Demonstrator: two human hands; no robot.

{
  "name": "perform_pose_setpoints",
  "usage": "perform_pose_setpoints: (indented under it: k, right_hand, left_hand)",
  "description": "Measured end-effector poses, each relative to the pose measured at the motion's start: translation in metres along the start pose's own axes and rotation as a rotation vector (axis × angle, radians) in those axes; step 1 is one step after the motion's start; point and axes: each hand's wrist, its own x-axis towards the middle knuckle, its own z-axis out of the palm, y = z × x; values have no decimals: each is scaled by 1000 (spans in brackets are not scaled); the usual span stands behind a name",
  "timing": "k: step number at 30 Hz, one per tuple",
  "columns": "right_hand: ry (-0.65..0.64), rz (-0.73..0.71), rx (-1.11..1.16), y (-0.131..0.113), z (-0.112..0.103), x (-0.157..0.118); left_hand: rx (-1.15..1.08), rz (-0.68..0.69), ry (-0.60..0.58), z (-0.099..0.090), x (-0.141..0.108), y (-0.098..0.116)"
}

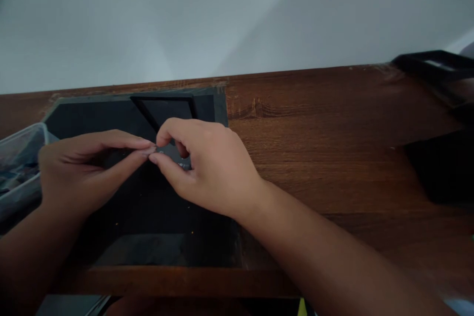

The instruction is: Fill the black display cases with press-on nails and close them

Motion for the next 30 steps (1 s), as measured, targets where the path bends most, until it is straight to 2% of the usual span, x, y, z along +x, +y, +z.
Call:
perform_pose_setpoints:
  k: [6,16,22,30]
  right_hand:
    - [4,15,66,-5,2,-1]
    - [24,85,115,-7,5,-3]
    - [21,148,268,-1,4,0]
    - [-3,249,471,2,7,2]
  left_hand:
    - [-32,45,64,0,-2,0]
    - [26,128,44,-4,1,4]
    - [77,170,9,-6,2,6]
    - [-59,153,16,-7,5,8]
